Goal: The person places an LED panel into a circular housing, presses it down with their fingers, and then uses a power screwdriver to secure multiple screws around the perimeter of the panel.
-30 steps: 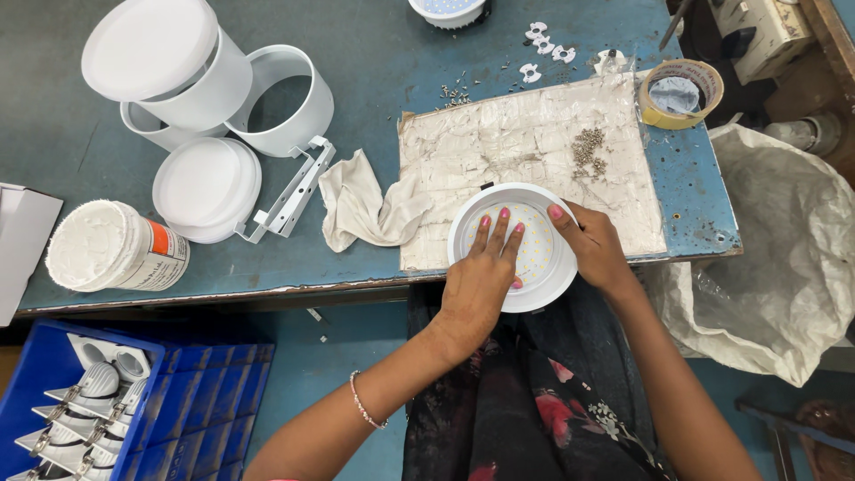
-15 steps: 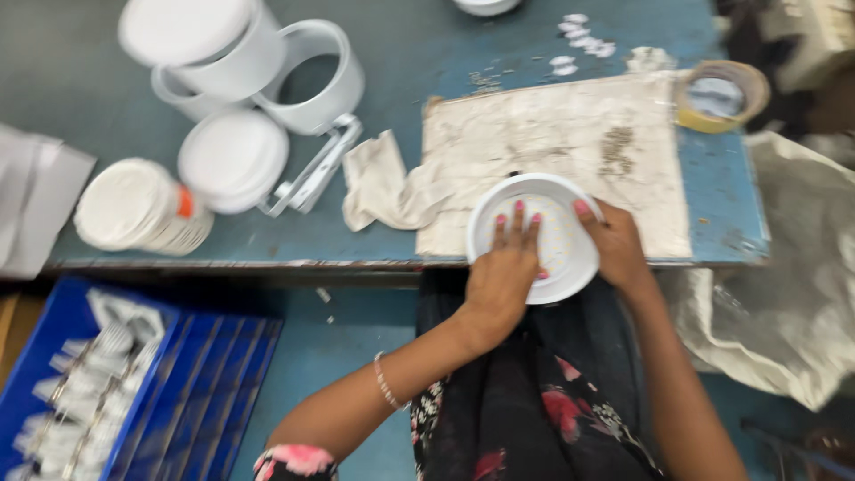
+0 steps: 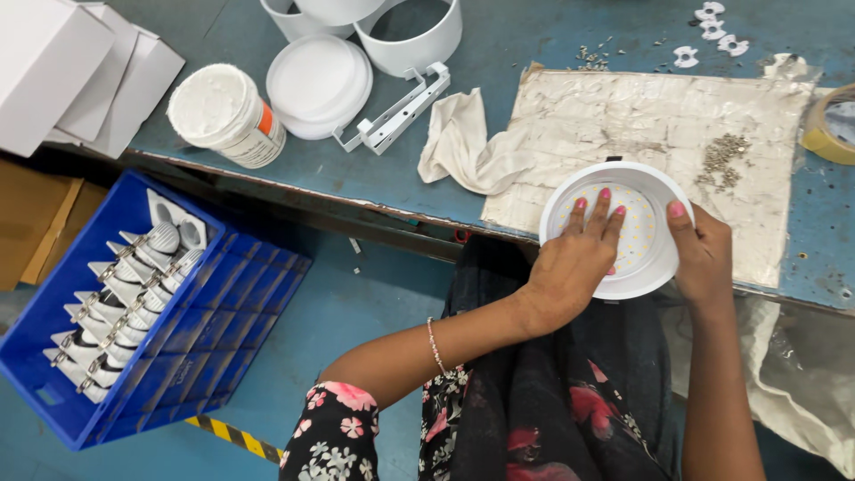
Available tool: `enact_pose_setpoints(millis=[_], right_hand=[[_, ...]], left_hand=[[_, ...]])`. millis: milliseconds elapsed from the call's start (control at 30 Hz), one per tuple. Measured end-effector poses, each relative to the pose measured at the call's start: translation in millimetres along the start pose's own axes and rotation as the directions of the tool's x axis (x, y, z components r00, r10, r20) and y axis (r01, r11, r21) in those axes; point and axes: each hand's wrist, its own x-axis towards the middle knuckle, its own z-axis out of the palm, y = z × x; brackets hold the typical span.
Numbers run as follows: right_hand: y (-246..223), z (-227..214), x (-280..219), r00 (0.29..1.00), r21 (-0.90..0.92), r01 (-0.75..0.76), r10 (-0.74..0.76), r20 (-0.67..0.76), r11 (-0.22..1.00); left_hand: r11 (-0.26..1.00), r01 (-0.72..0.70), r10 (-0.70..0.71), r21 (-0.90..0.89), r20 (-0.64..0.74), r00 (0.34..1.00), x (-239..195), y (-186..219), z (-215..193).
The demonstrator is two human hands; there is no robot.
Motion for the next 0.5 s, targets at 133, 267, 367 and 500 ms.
enact_pose_setpoints(millis=[133, 267, 367, 500], right_hand=[[-0.4, -0.2, -1.2, 1.000, -0.008, 0.025, -0.025, -0.006, 1.000], [-3.6, 0.2, -3.3, 0.999, -0.020, 0.051, -0.051, -0.007, 0.999], [-5.4, 0.2, -4.0, 0.999, -0.015, 0.046, -0.046, -0.009, 0.999], [-5.3, -0.8, -3.6, 0.998, -0.021, 0.055, -0.055, -0.005, 0.998]], left_hand=[[0.998, 0.023, -0.020, -0.051, 0.049, 0.999, 0.0, -0.9, -0.9], [0.988, 0.038, -0.025, -0.151, 0.082, 0.996, -1.1, -5.2, -3.7], [0.980, 0.047, -0.031, -0.191, 0.085, 0.996, -1.3, -6.1, -4.5], [0.979, 0.058, -0.039, -0.198, 0.100, 0.994, -1.2, -6.5, -4.5]])
